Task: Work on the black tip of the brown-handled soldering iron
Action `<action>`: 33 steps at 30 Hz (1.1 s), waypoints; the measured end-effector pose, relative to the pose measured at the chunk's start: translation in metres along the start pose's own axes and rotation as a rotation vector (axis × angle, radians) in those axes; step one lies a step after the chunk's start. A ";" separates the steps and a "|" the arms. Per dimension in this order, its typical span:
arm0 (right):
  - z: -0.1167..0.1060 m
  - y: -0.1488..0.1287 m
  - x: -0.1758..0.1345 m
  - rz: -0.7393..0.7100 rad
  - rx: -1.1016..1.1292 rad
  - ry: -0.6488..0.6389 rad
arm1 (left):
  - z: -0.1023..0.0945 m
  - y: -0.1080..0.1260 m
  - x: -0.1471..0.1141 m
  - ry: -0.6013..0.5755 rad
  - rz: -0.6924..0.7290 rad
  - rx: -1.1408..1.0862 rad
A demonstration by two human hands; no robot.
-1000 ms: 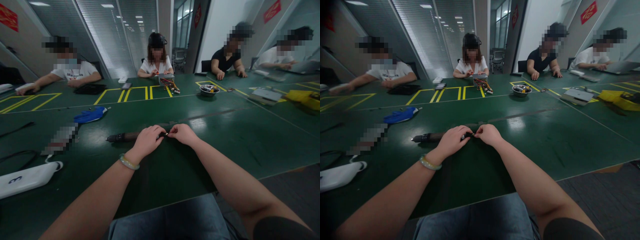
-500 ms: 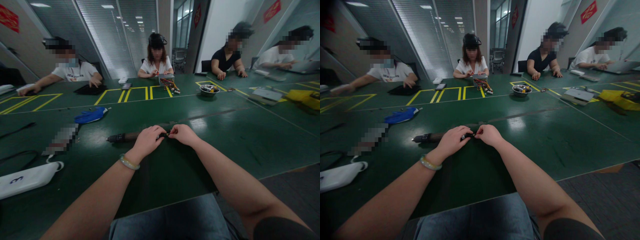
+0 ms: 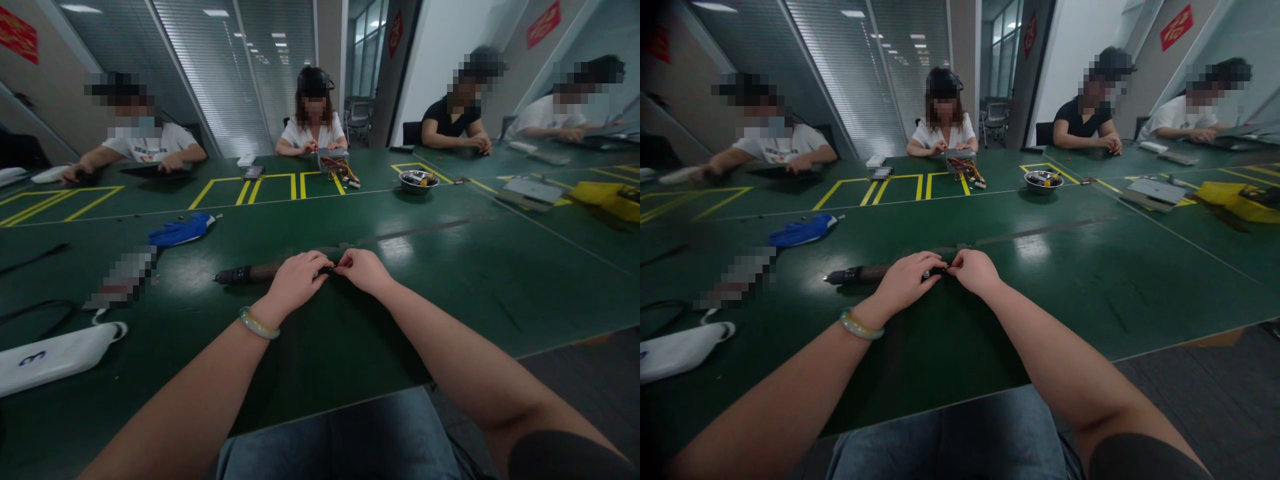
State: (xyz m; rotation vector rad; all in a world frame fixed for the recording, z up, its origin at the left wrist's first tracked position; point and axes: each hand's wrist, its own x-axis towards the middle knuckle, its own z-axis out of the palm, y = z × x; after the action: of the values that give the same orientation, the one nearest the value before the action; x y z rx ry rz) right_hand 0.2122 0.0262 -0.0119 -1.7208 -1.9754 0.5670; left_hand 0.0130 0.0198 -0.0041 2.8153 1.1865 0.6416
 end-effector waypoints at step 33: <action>-0.016 0.011 0.017 0.047 -0.219 0.015 | -0.023 0.017 -0.014 0.036 0.236 -0.230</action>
State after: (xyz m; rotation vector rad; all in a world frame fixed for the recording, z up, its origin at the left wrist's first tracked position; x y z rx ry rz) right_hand 0.2283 0.0445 -0.0040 -1.8987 -2.0555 0.3633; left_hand 0.0068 -0.0050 0.0149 2.7760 0.7334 0.7870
